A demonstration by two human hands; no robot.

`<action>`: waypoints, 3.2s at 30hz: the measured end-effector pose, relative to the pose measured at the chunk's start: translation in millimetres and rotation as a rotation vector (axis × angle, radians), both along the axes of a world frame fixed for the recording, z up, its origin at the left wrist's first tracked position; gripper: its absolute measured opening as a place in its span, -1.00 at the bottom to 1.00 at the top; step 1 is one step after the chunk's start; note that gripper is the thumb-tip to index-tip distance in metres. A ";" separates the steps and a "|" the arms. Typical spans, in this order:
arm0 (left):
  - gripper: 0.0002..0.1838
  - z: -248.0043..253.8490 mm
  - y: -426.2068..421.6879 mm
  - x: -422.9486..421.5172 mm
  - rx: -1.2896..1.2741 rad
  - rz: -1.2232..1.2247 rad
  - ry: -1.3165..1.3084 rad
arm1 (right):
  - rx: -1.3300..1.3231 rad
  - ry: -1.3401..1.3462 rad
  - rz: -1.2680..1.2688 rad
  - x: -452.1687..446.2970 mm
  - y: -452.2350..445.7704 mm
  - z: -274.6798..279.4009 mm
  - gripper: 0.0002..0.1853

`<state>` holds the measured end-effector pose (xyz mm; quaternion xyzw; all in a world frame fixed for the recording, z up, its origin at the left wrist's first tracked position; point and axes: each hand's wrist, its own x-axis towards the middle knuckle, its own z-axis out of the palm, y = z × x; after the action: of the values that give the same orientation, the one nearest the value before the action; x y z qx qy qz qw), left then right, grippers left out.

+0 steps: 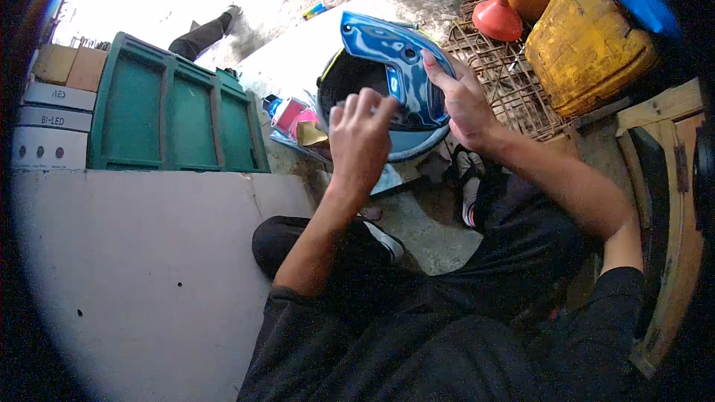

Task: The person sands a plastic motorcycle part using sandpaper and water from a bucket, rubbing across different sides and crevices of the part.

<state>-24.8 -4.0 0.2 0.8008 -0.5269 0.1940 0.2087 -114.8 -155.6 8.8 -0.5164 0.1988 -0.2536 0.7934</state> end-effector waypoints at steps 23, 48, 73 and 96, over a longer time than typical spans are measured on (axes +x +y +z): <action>-0.70 -3.6 -1.2 1.7 -0.025 0.011 -0.001 | 0.028 0.009 0.009 -4.0 -0.3 2.7 -0.65; -0.79 2.4 -0.2 2.8 0.011 -0.009 0.078 | 0.084 0.025 0.013 -6.3 -3.8 5.0 -0.67; -0.88 -8.3 1.8 25.1 -0.142 -0.039 0.140 | 0.099 0.071 0.023 -3.3 -3.2 14.8 -0.62; -0.89 -3.6 5.8 12.3 -0.048 -0.126 0.127 | 0.069 0.079 0.054 -7.2 -3.1 15.5 -0.62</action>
<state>-12.5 1.8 -3.4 0.7714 -0.5573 0.1418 0.2726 -122.0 -158.7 24.3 -0.5034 0.2247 -0.2042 0.8090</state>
